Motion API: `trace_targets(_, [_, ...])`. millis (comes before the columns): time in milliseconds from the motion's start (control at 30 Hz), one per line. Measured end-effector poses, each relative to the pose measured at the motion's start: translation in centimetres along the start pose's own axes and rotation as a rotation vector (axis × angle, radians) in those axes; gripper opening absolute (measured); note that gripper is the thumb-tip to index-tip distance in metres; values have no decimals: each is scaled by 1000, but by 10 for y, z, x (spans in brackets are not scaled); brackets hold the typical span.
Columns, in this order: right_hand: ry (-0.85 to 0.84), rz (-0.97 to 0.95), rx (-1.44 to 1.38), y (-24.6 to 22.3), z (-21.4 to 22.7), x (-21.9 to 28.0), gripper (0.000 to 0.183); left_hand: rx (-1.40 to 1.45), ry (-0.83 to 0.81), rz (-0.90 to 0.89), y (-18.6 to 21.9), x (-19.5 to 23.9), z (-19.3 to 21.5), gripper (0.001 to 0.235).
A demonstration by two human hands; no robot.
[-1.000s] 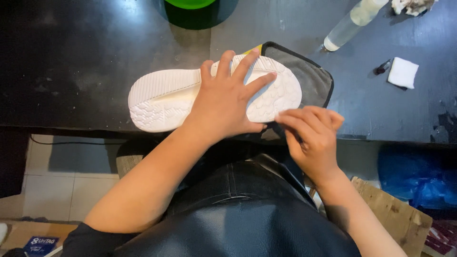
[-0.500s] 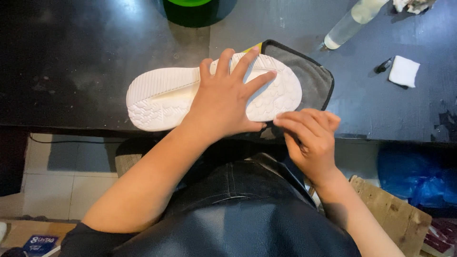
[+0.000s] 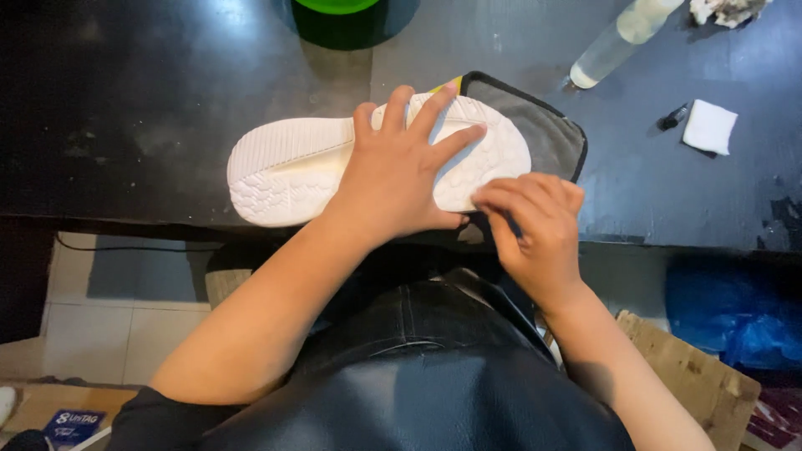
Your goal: The person cleans a white shoe insole by hand using a small white cloth. They rub the textured surface of the insole, which is resting on their lap, and occasionally pick up a spray bottle to apply liquid before continuing to wipe the insole.
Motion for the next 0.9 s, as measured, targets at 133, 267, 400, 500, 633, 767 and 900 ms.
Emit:
trace_targets(133, [-131,64,36,2,12,2,16,-1,-57,11,-3,-4,-3,99])
trace_targets(267, [-24,24,-24,17,17,-14,6,-12,-13,-18,2,2,-5,105])
trace_targets(400, [46,-13,97,21,-8,-24,7,-30,11,-10,0,0,-1,102])
trace_targets(500, [7,20,45,3,-4,-10,12,-24,21,-6,1,-1,-1,103])
trace_targets(633, [-90,65,38,4,7,-2,15,-8,-52,8,-1,-3,-3,103])
trace_targets(767, [-212,83,-23,8,7,-2,11,-30,-47,-10,-3,-3,-3,109])
trace_targets(900, [93,108,-34,-7,29,1,9,1,-205,1,-19,5,9,146])
Point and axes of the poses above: each hand's wrist, its own x-axis away from the middle knuckle, its own z-axis out of the back of the hand, y = z × x, the point moved 9 cm from there along -x, towards the middle knuckle, and after that the axes turned 14 degrees about -y, right-handed, at the moved point
